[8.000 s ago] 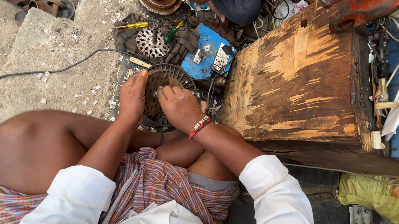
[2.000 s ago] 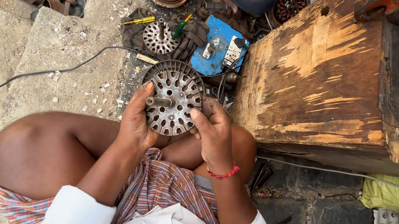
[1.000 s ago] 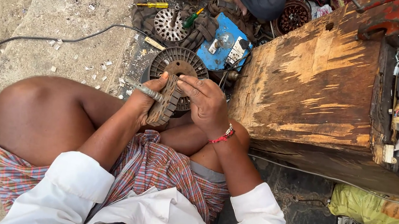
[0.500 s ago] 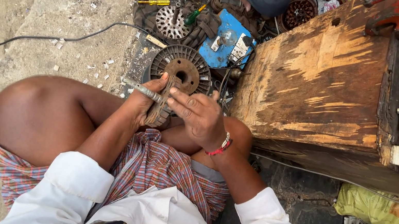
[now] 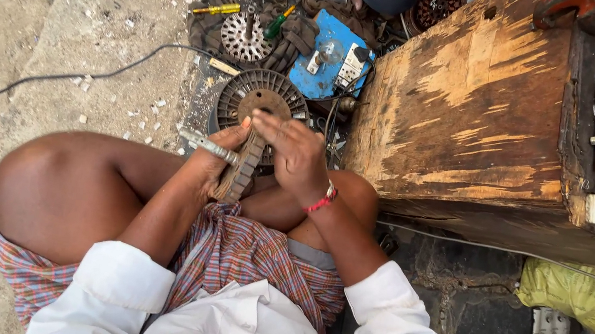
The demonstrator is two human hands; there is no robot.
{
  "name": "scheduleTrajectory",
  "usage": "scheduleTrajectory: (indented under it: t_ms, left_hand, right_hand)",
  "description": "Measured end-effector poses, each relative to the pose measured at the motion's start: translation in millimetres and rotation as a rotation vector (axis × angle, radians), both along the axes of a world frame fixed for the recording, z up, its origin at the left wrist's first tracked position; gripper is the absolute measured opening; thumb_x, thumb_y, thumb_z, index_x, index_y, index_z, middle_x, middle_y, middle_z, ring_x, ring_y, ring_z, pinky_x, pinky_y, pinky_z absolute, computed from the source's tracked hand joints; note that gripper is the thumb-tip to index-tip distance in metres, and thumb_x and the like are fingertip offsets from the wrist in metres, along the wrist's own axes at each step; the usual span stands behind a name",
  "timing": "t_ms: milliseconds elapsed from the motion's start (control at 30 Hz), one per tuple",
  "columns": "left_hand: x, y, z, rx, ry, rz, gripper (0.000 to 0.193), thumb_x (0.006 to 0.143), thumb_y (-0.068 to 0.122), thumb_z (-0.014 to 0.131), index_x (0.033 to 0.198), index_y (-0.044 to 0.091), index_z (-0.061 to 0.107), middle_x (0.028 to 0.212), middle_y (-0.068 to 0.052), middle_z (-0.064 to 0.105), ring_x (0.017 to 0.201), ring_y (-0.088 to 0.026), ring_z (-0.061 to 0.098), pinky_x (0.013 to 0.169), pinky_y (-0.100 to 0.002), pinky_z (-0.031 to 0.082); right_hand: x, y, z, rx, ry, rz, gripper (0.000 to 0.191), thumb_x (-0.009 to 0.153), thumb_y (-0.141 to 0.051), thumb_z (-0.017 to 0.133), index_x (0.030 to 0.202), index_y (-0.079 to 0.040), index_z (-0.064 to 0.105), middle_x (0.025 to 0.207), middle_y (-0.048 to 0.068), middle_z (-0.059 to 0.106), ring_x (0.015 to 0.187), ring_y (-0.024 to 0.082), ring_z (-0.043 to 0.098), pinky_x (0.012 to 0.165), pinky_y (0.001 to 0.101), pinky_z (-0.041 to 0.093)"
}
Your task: The person sits on the ground and assembles an electric motor rotor, pressing and fitting laminated rotor segments onto a central shaft by hand. They turn the rotor over, align the slots, and work the segments into place around the shaft.
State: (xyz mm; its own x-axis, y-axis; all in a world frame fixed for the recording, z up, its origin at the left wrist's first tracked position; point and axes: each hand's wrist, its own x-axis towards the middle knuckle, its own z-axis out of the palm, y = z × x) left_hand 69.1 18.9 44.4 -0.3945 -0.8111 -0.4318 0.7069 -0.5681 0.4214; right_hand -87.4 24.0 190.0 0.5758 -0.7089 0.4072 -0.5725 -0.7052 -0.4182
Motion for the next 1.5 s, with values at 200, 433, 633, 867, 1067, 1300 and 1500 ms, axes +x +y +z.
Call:
scheduleTrajectory:
  t_ms: [200, 433, 633, 867, 1067, 1300, 1500]
  left_hand:
    - [3.5, 0.6, 4.6, 0.023, 0.123, 0.008, 0.052, 0.101, 0.041, 0.072, 0.127, -0.004, 0.063, 0.103, -0.02, 0.068, 0.076, -0.023, 0.07, 0.053, -0.029, 0.059]
    - [3.2, -1.4, 19.4, 0.063, -0.113, 0.0, 0.053, 0.093, 0.042, 0.07, 0.126, 0.002, 0.064, 0.109, -0.015, 0.072, 0.085, -0.02, 0.075, 0.067, -0.029, 0.064]
    - [-2.0, 0.6, 24.4, 0.059, -0.146, -0.047, 0.05, 0.091, 0.048, 0.071, 0.121, 0.008, 0.068, 0.093, -0.005, 0.071, 0.071, -0.013, 0.067, 0.054, -0.027, 0.055]
    - [-3.2, -0.9, 14.4, -0.024, -0.016, -0.02, 0.042, 0.099, 0.045, 0.071, 0.114, 0.006, 0.068, 0.093, -0.006, 0.071, 0.07, -0.01, 0.067, 0.06, -0.024, 0.056]
    - [11.8, -18.0, 2.4, -0.034, -0.014, 0.052, 0.047, 0.096, 0.048, 0.06, 0.112, 0.004, 0.068, 0.096, -0.005, 0.076, 0.085, -0.015, 0.072, 0.074, -0.032, 0.06]
    - [0.6, -45.5, 11.7, -0.005, -0.334, 0.244, 0.052, 0.099, 0.048, 0.06, 0.111, -0.002, 0.065, 0.088, -0.011, 0.072, 0.071, -0.019, 0.066, 0.065, -0.033, 0.056]
    - [-23.9, -59.1, 15.1, -0.053, -0.42, 0.336, 0.05, 0.102, 0.044, 0.062, 0.113, -0.005, 0.065, 0.091, -0.01, 0.069, 0.076, -0.017, 0.063, 0.068, -0.033, 0.054]
  right_hand:
    - [5.8, 5.9, -0.9, -0.126, -0.103, 0.167, 0.044, 0.089, 0.009, 0.061, 0.124, -0.014, 0.072, 0.135, 0.002, 0.068, 0.091, 0.019, 0.068, 0.086, 0.0433, 0.046]
    - [-3.5, 1.6, -6.2, -0.16, -0.051, 0.112, 0.045, 0.086, 0.01, 0.063, 0.121, -0.017, 0.074, 0.13, 0.004, 0.071, 0.076, 0.015, 0.066, 0.09, 0.06, 0.043]
    - [-8.7, -10.9, -14.5, 0.013, -0.068, -0.076, 0.052, 0.086, 0.013, 0.056, 0.126, -0.016, 0.073, 0.133, 0.002, 0.074, 0.086, 0.02, 0.07, 0.08, 0.03, 0.057]
    - [-13.4, 9.2, -27.8, -0.011, -0.25, -0.056, 0.039, 0.095, 0.012, 0.06, 0.127, -0.008, 0.07, 0.135, 0.008, 0.069, 0.086, 0.02, 0.07, 0.083, 0.0301, 0.057]
    - [6.9, 4.7, -20.0, -0.092, -0.046, -0.026, 0.041, 0.08, 0.01, 0.062, 0.112, -0.011, 0.076, 0.128, 0.007, 0.074, 0.087, 0.022, 0.071, 0.09, 0.0414, 0.034]
    - [29.0, -20.3, -9.3, 0.412, -0.55, -0.15, 0.031, 0.1, -0.006, 0.057, 0.129, -0.001, 0.068, 0.136, 0.013, 0.069, 0.127, 0.024, 0.065, 0.108, 0.036, 0.048]
    - [22.2, -32.7, -19.3, 0.196, -0.252, -0.473, 0.042, 0.088, -0.009, 0.07, 0.129, 0.0, 0.068, 0.132, 0.018, 0.068, 0.12, 0.029, 0.067, 0.1, 0.0391, 0.052]
